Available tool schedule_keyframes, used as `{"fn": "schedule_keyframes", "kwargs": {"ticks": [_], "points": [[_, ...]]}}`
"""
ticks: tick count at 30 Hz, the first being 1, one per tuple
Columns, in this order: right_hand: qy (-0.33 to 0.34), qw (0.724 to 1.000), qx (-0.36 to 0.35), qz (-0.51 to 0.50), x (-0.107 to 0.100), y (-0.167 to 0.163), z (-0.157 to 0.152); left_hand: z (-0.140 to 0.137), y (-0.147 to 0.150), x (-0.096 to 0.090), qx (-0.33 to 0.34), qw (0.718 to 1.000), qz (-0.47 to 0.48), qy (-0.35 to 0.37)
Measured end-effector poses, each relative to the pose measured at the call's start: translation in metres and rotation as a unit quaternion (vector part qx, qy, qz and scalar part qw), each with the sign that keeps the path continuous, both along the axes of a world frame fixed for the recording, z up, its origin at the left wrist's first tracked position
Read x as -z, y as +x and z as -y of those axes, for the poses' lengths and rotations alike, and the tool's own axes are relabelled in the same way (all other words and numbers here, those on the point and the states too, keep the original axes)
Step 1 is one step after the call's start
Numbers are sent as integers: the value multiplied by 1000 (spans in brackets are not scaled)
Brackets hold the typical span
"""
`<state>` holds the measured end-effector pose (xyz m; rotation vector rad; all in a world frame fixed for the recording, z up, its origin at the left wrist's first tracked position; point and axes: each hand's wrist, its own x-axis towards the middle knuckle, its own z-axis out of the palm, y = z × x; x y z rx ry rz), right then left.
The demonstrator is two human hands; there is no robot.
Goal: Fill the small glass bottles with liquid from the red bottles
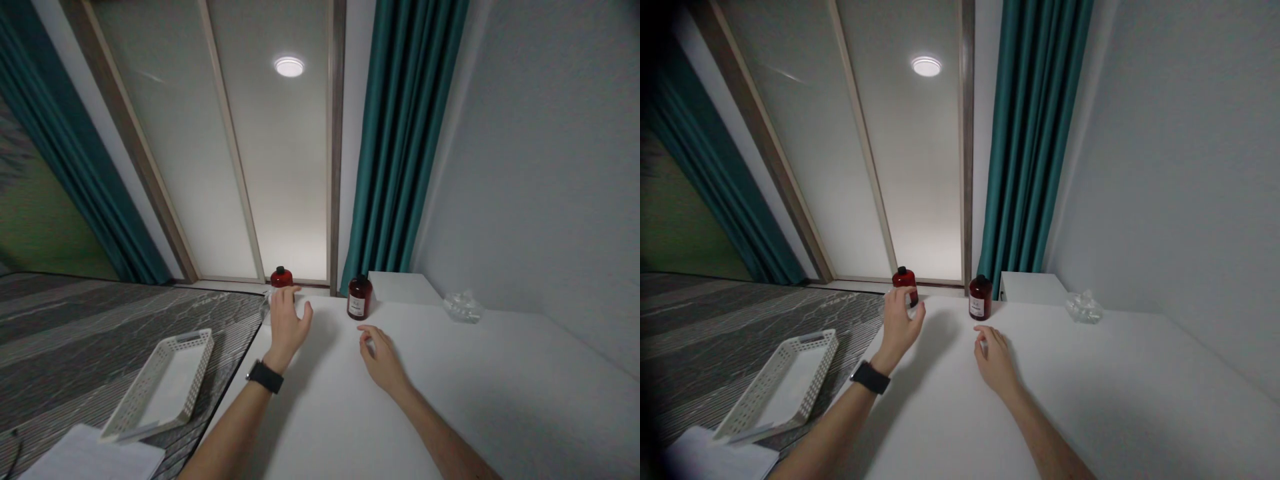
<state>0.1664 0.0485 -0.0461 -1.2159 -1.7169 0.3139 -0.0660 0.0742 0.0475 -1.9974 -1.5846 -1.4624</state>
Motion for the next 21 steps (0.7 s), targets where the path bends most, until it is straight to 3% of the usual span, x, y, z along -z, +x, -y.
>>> {"fn": "schedule_keyframes", "kwargs": {"ticks": [3, 7, 12, 16, 21], "points": [[1, 1000, -1, 2, 1, 0, 0, -29, -28, -16, -44, 997, 8, -59], [1, 1000, 1, 3, 1, -1, 0, -65, -63, -29, -15, 989, 11, -149], [-5, 1000, 4, 10, 1, -1, 0, -99, -84, -31, 22, 971, 63, -231], [-6, 1000, 8, 11, 1, -1, -2, -108, -86, -24, 89, 939, 128, -306], [-8, 1000, 4, 5, 1, -1, -3, -101, -82, -21, 146, 907, 194, -344]]}}
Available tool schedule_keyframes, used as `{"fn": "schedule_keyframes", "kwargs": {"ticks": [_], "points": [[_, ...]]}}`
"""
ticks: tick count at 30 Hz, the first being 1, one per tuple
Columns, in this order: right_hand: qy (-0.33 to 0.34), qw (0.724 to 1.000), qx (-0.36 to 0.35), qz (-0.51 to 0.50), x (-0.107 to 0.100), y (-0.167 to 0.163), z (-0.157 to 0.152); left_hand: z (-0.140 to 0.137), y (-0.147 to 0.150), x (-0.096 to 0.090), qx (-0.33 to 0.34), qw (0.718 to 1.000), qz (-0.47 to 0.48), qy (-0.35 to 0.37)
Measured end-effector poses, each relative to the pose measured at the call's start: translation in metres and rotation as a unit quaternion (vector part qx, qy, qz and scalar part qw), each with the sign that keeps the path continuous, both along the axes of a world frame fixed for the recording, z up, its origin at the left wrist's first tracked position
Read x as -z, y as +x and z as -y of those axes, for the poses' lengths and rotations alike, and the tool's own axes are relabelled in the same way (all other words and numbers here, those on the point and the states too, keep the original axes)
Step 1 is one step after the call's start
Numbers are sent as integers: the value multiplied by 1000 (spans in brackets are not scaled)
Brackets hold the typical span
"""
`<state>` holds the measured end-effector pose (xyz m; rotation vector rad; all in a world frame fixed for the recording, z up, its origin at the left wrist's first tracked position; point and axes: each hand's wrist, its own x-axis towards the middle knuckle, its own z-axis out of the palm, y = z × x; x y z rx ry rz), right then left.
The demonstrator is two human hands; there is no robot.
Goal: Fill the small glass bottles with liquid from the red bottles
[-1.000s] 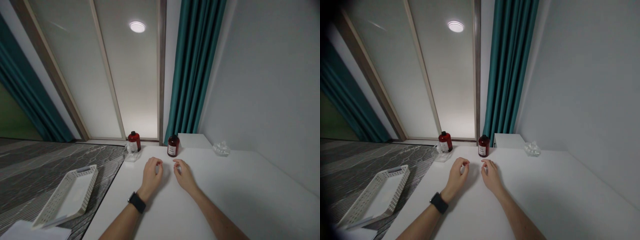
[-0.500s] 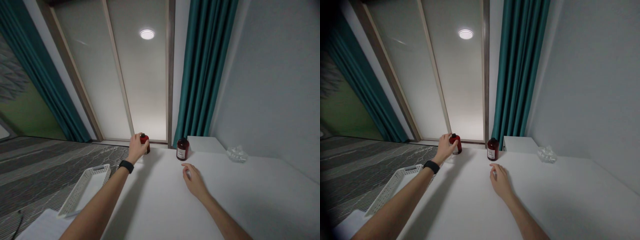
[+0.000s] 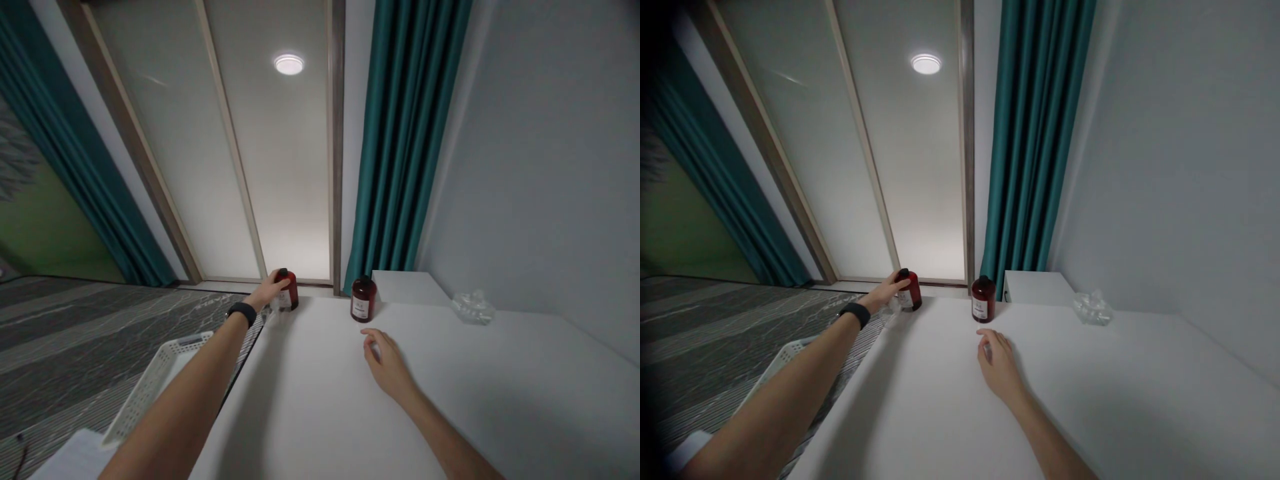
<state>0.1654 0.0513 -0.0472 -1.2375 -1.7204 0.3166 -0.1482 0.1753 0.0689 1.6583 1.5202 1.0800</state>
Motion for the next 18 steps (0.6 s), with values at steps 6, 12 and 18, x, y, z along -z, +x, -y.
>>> {"fn": "schedule_keyframes", "kwargs": {"ticks": [6, 12, 18], "points": [[-1, 1000, -2, -1, -2, -1, 2, 18, 19, 2, 80, 995, 40, -40], [5, 1000, -2, 5, -3, 0, 4, 55, 57, 2, 190, 979, 59, -39], [18, 1000, 2, 3, -8, 3, 11, 89, 96, -5, 303, 950, 53, -47]]}}
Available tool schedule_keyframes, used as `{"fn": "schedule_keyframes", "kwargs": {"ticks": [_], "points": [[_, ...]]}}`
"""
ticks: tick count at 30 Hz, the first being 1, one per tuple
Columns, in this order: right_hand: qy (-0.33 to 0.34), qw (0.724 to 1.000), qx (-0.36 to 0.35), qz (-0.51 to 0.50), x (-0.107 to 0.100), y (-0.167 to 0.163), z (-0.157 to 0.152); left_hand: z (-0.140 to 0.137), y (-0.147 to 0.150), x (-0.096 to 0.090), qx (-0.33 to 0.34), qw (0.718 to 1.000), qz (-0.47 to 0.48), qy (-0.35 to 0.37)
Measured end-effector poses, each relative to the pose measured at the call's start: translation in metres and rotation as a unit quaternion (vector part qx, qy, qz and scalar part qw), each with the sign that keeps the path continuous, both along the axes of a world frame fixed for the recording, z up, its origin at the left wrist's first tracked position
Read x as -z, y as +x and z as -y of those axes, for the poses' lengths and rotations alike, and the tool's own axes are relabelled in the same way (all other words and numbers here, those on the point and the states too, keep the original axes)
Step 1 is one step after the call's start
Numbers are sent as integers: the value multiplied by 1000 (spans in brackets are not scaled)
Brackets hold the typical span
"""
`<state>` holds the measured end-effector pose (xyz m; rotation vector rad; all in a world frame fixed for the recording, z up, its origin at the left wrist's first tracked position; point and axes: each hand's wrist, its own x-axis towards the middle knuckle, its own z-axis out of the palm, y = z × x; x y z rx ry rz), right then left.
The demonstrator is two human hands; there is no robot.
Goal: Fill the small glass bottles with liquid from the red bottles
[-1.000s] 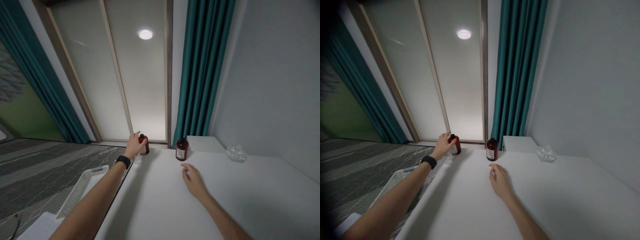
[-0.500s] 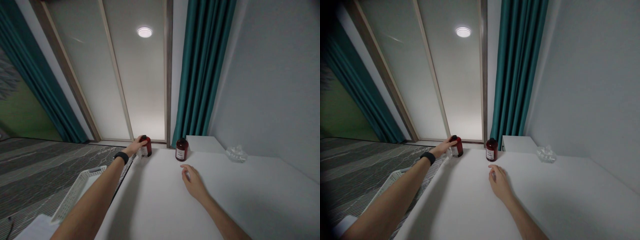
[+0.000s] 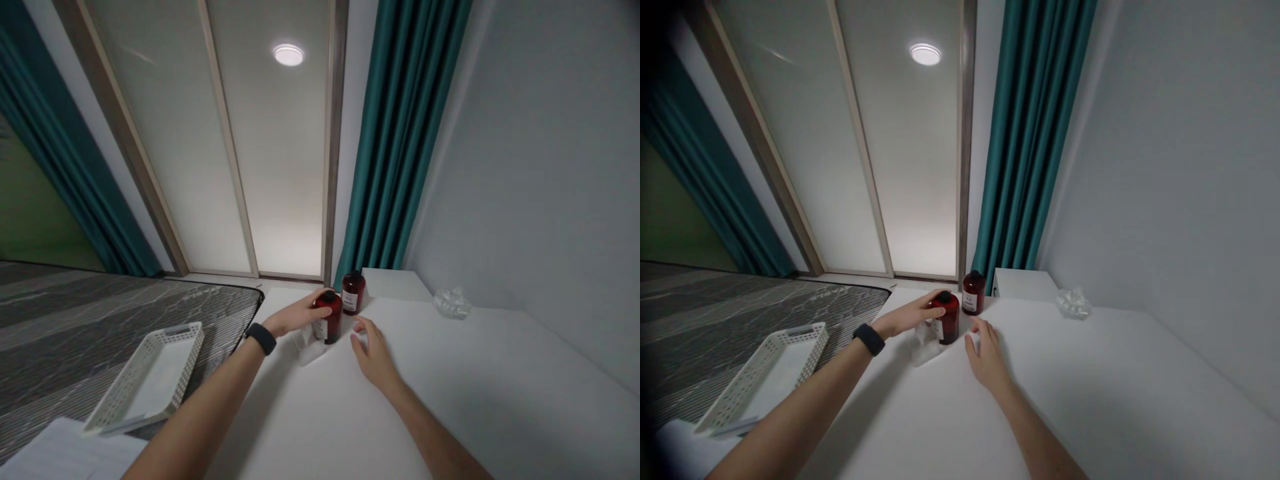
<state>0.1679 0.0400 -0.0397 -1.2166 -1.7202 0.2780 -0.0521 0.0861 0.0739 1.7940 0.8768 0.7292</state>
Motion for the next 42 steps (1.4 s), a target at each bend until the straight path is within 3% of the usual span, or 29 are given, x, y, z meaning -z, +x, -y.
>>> {"fn": "schedule_keyframes", "kwargs": {"ticks": [5, 8, 13, 17, 22, 29, 42], "points": [[33, 998, -26, -49, -6, 3, 9, 15, 27, 5, 67, 997, 26, 8], [32, 996, -38, -78, -7, 3, 11, 19, 36, 4, 36, 999, 34, -2], [-39, 990, -62, -117, -7, -2, 11, 17, 26, 3, -47, 995, 65, 64], [-73, 985, -71, -142, -7, -4, 9, 21, 6, 23, -125, 982, 116, 81], [-66, 983, -67, -158, -5, -4, 9, 42, -14, 60, -180, 965, 57, 183], [-58, 986, -48, -152, -2, -3, 11, 48, -11, 81, -78, 969, -40, 232], [-44, 991, -26, -121, -8, 2, 14, 49, -4, 77, -52, 965, -55, 252]]}}
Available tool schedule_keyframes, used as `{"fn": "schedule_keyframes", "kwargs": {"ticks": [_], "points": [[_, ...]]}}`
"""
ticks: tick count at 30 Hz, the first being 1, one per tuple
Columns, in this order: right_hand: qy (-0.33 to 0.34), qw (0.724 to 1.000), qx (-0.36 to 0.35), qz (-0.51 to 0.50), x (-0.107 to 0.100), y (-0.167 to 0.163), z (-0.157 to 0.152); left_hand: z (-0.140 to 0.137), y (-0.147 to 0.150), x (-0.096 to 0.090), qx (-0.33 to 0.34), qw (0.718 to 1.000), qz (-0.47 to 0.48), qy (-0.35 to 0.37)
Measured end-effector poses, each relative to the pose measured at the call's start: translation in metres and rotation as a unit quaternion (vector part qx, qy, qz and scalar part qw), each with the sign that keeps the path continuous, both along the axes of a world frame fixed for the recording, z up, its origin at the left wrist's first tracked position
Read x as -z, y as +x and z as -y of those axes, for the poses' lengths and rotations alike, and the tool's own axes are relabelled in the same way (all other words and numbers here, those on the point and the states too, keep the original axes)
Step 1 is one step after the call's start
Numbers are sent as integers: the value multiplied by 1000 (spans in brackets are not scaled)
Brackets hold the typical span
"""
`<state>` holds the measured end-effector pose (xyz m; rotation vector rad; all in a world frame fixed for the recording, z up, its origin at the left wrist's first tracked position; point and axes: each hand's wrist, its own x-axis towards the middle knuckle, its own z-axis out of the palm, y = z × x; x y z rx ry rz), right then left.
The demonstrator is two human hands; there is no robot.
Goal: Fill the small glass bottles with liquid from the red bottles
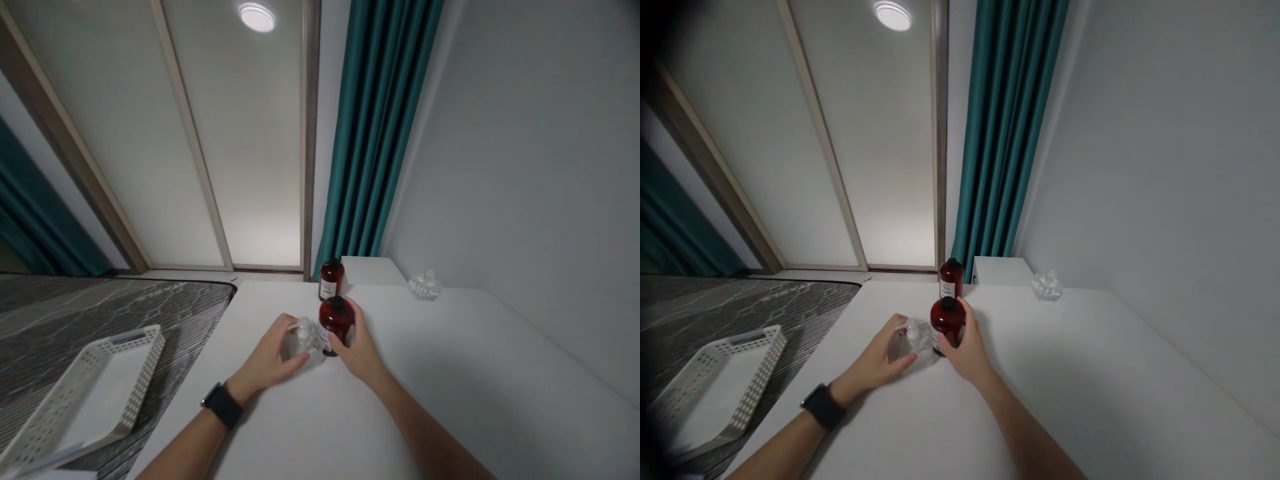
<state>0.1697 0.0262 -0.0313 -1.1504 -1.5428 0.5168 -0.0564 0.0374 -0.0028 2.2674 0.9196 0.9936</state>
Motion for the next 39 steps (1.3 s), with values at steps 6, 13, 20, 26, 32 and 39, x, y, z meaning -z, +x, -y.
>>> {"fn": "schedule_keyframes", "kwargs": {"ticks": [6, 13, 20, 26, 32, 39], "points": [[-13, 996, -66, -54, -2, 21, -11, -2, 2, 1, 14, 1000, -8, 6], [-61, 964, -174, -191, -7, 41, -20, -5, 0, 13, -6, 1000, -9, 13], [-47, 972, -122, -193, -5, 40, -20, -8, 0, 24, -46, 998, -32, 32], [31, 994, -38, -95, 1, 23, -19, -4, 3, 23, -104, 992, -65, 11], [113, 990, 64, 48, -4, 23, -14, 2, 9, 12, -138, 981, -25, 135], [319, 928, 66, 183, -33, -1, 18, 10, 14, 3, -158, 960, -27, 229]]}}
